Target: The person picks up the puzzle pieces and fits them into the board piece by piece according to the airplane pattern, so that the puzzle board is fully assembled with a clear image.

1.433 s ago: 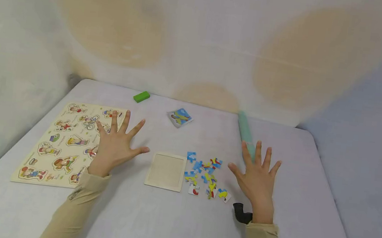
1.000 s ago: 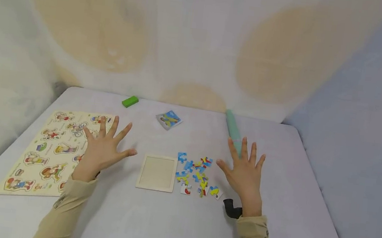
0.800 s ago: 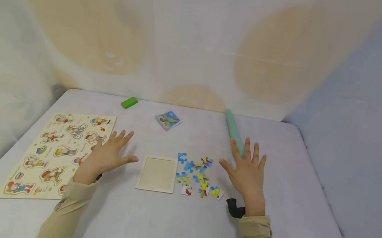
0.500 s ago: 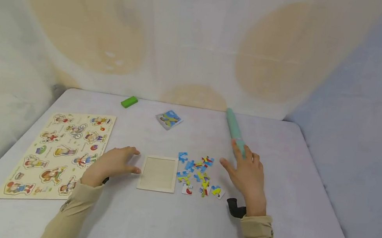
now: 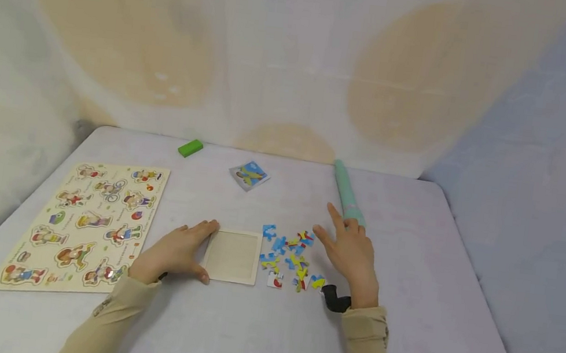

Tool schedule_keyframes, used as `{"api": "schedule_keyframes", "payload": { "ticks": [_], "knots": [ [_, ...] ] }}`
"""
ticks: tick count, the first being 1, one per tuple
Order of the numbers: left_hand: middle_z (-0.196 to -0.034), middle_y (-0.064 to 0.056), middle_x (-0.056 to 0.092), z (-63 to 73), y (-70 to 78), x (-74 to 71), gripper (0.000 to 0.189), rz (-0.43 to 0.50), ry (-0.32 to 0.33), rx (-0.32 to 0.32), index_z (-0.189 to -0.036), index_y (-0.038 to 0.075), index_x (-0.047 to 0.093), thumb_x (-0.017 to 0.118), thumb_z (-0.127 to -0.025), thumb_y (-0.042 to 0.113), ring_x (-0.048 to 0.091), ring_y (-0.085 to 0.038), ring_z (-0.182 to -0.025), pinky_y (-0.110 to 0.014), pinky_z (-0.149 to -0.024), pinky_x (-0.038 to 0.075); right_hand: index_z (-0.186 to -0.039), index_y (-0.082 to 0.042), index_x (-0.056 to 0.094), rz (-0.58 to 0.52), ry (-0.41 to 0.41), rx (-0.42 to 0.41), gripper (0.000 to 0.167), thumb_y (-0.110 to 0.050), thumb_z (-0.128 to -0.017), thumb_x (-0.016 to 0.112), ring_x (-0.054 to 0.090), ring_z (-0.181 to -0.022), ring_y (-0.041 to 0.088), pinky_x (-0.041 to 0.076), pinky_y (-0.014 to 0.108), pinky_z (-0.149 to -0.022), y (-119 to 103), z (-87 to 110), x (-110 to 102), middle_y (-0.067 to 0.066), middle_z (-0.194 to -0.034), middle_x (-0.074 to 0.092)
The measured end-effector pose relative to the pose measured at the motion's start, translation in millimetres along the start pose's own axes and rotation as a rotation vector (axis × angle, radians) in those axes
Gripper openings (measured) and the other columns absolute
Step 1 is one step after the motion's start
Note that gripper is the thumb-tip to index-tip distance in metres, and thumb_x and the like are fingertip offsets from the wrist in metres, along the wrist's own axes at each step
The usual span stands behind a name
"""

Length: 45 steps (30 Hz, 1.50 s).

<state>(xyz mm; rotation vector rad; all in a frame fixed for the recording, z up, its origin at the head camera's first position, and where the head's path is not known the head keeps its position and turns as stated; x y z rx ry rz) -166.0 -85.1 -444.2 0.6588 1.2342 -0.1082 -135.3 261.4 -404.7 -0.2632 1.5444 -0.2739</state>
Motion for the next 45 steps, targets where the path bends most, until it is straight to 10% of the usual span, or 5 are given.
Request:
{"api": "schedule_keyframes", "payload": {
  "ticks": [8, 19, 33, 45],
  "knots": [
    [-0.156, -0.014, 0.034, -1.2, -0.9, -2.4, 0.114, 0.006, -0.012, 0.001, -0.147, 0.004, 0.038, 0.092, -0.054, 0.041, 0.032, -0.034, -0.145, -0.059, -0.116, 0.027, -0.153, -0.024, 0.030, -0.185, -0.088, -0.064, 0.064, -0.058, -0.098, 0.038, 0.058, -0.085, 0.026, 0.044, 0.028, -0.057, -37.3, -33.1, 7.4, 0.016, -0.120, 0.057],
    [-0.157, -0.015, 0.031, 1.9, 0.1, -4.8, 0.116, 0.029, -0.021, -0.011, -0.149, 0.002, 0.034, 0.092, -0.055, 0.039, 0.029, -0.034, -0.146, -0.053, -0.118, 0.027, -0.141, -0.016, 0.050, -0.434, -0.225, -0.081, 0.054, -0.040, -0.094, 0.060, 0.061, -0.082, 0.021, 0.047, 0.027, -0.065, -55.4, -49.1, 32.2, 0.012, -0.106, 0.064],
    [-0.159, -0.013, 0.029, 1.6, -0.3, -0.6, 0.119, 0.028, -0.050, -0.008, -0.150, 0.002, 0.032, 0.091, -0.056, 0.041, 0.027, -0.032, -0.147, -0.050, -0.118, 0.030, -0.129, -0.009, 0.059, -0.396, -0.298, -0.039, 0.048, -0.022, -0.086, 0.073, 0.047, -0.061, 0.014, 0.040, 0.024, -0.056, -61.4, -52.6, 62.5, 0.003, -0.076, 0.056],
    [-0.159, -0.014, 0.027, -0.7, 1.3, -7.9, 0.118, 0.018, -0.062, 0.003, -0.150, 0.000, 0.031, 0.091, -0.057, 0.041, 0.025, -0.033, -0.148, -0.050, -0.120, 0.026, -0.115, -0.007, 0.057, -0.316, -0.250, -0.015, 0.039, -0.024, -0.085, 0.075, 0.051, -0.072, 0.018, 0.042, 0.027, -0.062, -67.1, -54.3, 58.6, 0.005, -0.087, 0.056]
  ]
}}
Point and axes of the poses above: each hand's wrist, its own z-axis away from the middle knuckle, its own x-axis out of the palm, y = z × x, the point moved 1 cm from there along -z, towards the middle knuckle
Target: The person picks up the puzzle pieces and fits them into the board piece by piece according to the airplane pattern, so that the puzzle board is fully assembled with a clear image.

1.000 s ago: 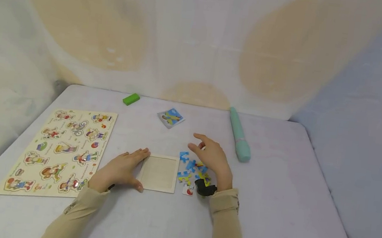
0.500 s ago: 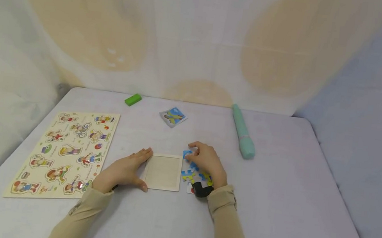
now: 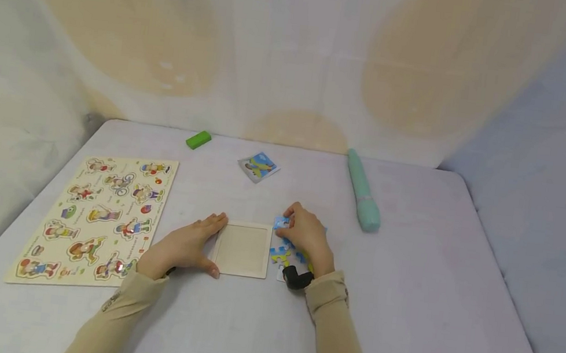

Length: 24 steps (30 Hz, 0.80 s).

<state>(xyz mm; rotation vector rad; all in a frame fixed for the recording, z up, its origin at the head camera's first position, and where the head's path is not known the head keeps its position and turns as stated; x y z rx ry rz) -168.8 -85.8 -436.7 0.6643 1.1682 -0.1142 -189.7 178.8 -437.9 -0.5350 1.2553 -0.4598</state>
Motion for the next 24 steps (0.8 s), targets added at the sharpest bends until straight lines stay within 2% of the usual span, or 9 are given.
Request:
{"api": "schedule_keyframes", "payload": {
  "ticks": [3, 6, 12, 18, 24],
  "knots": [
    [-0.159, -0.015, 0.027, -0.2, -0.3, 0.4, 0.118, -0.001, 0.014, 0.006, -0.150, 0.000, 0.031, 0.091, -0.057, 0.041, 0.025, -0.032, -0.148, -0.048, -0.120, 0.025, -0.113, -0.007, 0.055, -0.010, 0.030, -0.025, 0.038, -0.021, -0.084, 0.075, 0.053, -0.082, 0.021, 0.046, 0.030, -0.071, -2.3, 0.5, 0.2, 0.008, -0.097, 0.059],
    [-0.158, -0.015, 0.028, -0.8, -1.5, 2.1, 0.118, -0.002, 0.023, 0.014, -0.150, 0.000, 0.032, 0.090, -0.057, 0.042, 0.026, -0.032, -0.148, -0.048, -0.120, 0.026, -0.112, -0.007, 0.056, -0.039, 0.035, -0.036, 0.032, -0.018, -0.087, 0.072, 0.057, -0.084, 0.022, 0.048, 0.031, -0.072, -3.5, 1.5, 0.5, 0.010, -0.100, 0.063],
    [-0.159, -0.013, 0.027, -1.3, -3.3, 4.6, 0.118, 0.002, 0.010, 0.014, -0.150, 0.001, 0.031, 0.090, -0.058, 0.042, 0.025, -0.031, -0.148, -0.047, -0.121, 0.025, -0.108, -0.008, 0.062, -0.105, 0.043, -0.021, 0.018, -0.014, -0.091, 0.066, 0.063, -0.080, 0.019, 0.052, 0.027, -0.067, -5.4, 3.1, 1.0, 0.010, -0.096, 0.069],
    [-0.159, -0.014, 0.025, -3.7, -5.2, 3.4, 0.118, 0.009, 0.015, 0.022, -0.150, 0.000, 0.030, 0.090, -0.058, 0.042, 0.023, -0.032, -0.149, -0.049, -0.122, 0.023, -0.107, -0.006, 0.064, -0.211, 0.085, 0.007, 0.018, -0.013, -0.091, 0.066, 0.066, -0.067, 0.015, 0.056, 0.027, -0.061, -9.9, 3.7, 0.1, 0.011, -0.090, 0.073],
    [-0.160, -0.012, 0.025, -3.1, -6.8, 6.5, 0.118, 0.035, -0.003, 0.007, -0.151, 0.002, 0.029, 0.090, -0.058, 0.042, 0.021, -0.031, -0.149, -0.048, -0.122, 0.020, -0.105, -0.001, 0.063, -0.353, 0.061, -0.004, 0.020, -0.012, -0.089, 0.068, 0.067, -0.063, 0.015, 0.060, 0.028, -0.062, -20.2, 5.0, 10.0, 0.014, -0.085, 0.073]
  ]
}}
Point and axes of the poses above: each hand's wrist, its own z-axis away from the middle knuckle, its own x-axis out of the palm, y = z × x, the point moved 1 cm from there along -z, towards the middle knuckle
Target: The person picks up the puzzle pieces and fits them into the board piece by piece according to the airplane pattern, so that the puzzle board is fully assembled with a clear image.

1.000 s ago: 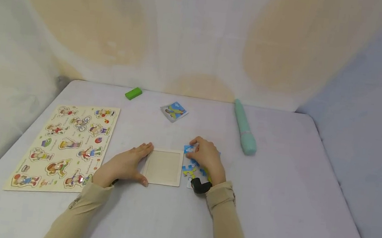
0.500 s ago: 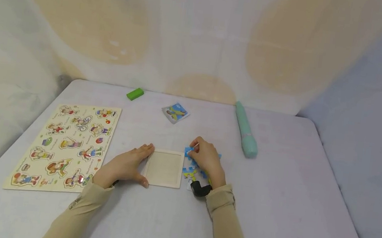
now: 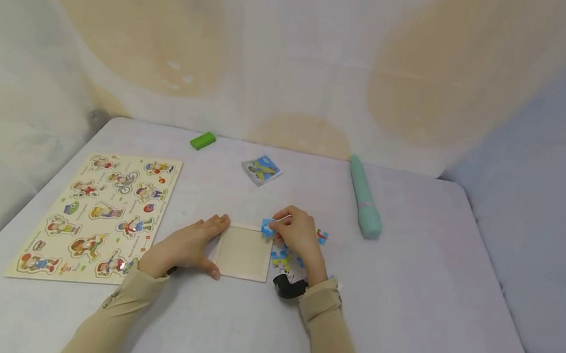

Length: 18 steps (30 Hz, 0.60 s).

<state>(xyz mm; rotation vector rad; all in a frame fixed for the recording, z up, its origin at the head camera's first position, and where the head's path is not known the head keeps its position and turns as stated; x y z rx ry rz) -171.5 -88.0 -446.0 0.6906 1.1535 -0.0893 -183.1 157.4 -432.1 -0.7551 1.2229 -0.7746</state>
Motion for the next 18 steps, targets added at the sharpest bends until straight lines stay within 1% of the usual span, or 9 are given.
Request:
{"api": "schedule_keyframes", "payload": {
  "ticks": [2, 5, 10, 14, 18],
  "knots": [
    [-0.160, -0.012, 0.025, 0.2, -0.5, 0.8, 0.118, 0.007, 0.001, -0.006, -0.151, 0.002, 0.029, 0.090, -0.058, 0.042, 0.021, -0.031, -0.149, -0.049, -0.122, 0.020, -0.104, -0.001, 0.063, -0.022, -0.018, -0.007, 0.020, -0.012, -0.089, 0.069, 0.067, -0.062, 0.015, 0.059, 0.028, -0.061, -3.0, 0.1, 7.3, 0.013, -0.084, 0.074],
    [-0.160, -0.012, 0.026, 0.2, -0.7, 2.0, 0.118, 0.019, 0.000, -0.014, -0.151, 0.003, 0.030, 0.090, -0.058, 0.042, 0.021, -0.030, -0.149, -0.049, -0.123, 0.019, -0.103, -0.002, 0.063, -0.021, -0.036, -0.015, 0.018, -0.012, -0.089, 0.069, 0.065, -0.060, 0.014, 0.058, 0.026, -0.059, -7.0, -0.8, 18.0, 0.011, -0.080, 0.073],
    [-0.160, -0.011, 0.026, 0.0, -1.2, 4.2, 0.117, 0.032, 0.006, -0.012, -0.151, 0.003, 0.030, 0.090, -0.058, 0.042, 0.021, -0.030, -0.150, -0.049, -0.123, 0.019, -0.101, -0.004, 0.064, -0.022, -0.037, 0.001, 0.017, -0.013, -0.088, 0.070, 0.064, -0.056, 0.014, 0.055, 0.024, -0.054, -14.4, -2.5, 30.8, 0.009, -0.075, 0.071],
    [-0.160, -0.010, 0.026, 0.2, -0.8, 3.8, 0.117, 0.031, 0.008, -0.011, -0.151, 0.004, 0.030, 0.090, -0.059, 0.042, 0.021, -0.029, -0.150, -0.048, -0.123, 0.018, -0.101, -0.004, 0.065, 0.002, -0.038, -0.015, 0.017, -0.013, -0.088, 0.070, 0.063, -0.054, 0.014, 0.053, 0.023, -0.050, -18.0, -4.5, 37.8, 0.008, -0.074, 0.071],
    [-0.160, -0.010, 0.026, 0.1, -0.8, 1.7, 0.116, 0.017, 0.009, -0.009, -0.151, 0.004, 0.031, 0.090, -0.059, 0.042, 0.021, -0.029, -0.150, -0.048, -0.123, 0.019, -0.100, -0.003, 0.065, 0.038, -0.042, -0.041, 0.016, -0.013, -0.088, 0.070, 0.061, -0.052, 0.012, 0.048, 0.020, -0.046, -20.8, -6.9, 45.4, 0.008, -0.072, 0.071]
  ]
}}
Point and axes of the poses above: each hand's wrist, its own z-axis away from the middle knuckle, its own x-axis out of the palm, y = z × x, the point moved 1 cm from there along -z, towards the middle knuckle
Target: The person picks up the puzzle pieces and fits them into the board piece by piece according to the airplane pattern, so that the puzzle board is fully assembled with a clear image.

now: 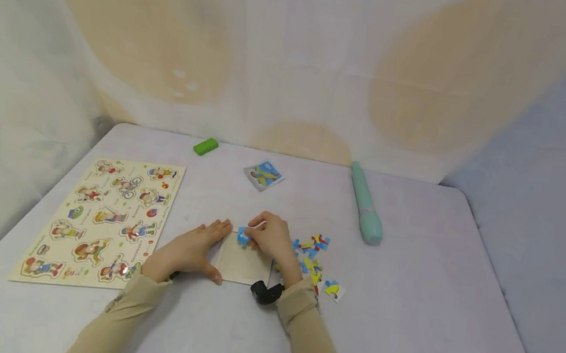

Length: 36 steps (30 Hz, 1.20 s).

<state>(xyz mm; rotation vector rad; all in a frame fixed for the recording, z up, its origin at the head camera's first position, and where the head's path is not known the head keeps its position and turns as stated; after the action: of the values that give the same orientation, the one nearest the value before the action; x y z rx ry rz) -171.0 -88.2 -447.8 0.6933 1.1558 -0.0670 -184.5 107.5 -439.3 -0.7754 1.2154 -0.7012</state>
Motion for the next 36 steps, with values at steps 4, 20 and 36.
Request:
{"api": "schedule_keyframes", "payload": {
  "ticks": [4, 20, 36],
  "knots": [
    [-0.160, -0.010, 0.026, 0.4, 0.1, -0.4, 0.116, 0.000, 0.000, 0.004, -0.151, 0.004, 0.031, 0.090, -0.059, 0.042, 0.021, -0.029, -0.150, -0.048, -0.123, 0.018, -0.100, -0.003, 0.065, 0.024, -0.018, -0.011, 0.017, -0.014, -0.089, 0.069, 0.058, -0.050, 0.010, 0.045, 0.017, -0.045, -2.7, -0.9, 9.1, 0.007, -0.069, 0.069],
    [-0.160, -0.010, 0.027, 0.1, -1.4, 0.8, 0.115, -0.010, 0.009, 0.016, -0.151, 0.004, 0.031, 0.090, -0.060, 0.042, 0.022, -0.029, -0.149, -0.049, -0.123, 0.019, -0.082, -0.005, 0.064, 0.267, 0.119, -0.051, 0.014, -0.017, -0.085, 0.071, 0.056, -0.064, 0.014, 0.042, 0.022, -0.054, -8.6, -2.9, 30.6, 0.006, -0.075, 0.067],
    [-0.160, -0.011, 0.025, 0.0, 1.5, -0.5, 0.115, -0.016, -0.015, -0.005, -0.151, 0.003, 0.030, 0.089, -0.061, 0.043, 0.021, -0.029, -0.150, -0.049, -0.123, 0.019, -0.110, -0.003, 0.064, -0.086, -0.123, -0.045, 0.025, -0.023, -0.095, 0.061, 0.056, -0.061, 0.013, 0.045, 0.022, -0.053, 14.2, -6.1, -17.9, 0.008, -0.076, 0.065]
  ]
}}
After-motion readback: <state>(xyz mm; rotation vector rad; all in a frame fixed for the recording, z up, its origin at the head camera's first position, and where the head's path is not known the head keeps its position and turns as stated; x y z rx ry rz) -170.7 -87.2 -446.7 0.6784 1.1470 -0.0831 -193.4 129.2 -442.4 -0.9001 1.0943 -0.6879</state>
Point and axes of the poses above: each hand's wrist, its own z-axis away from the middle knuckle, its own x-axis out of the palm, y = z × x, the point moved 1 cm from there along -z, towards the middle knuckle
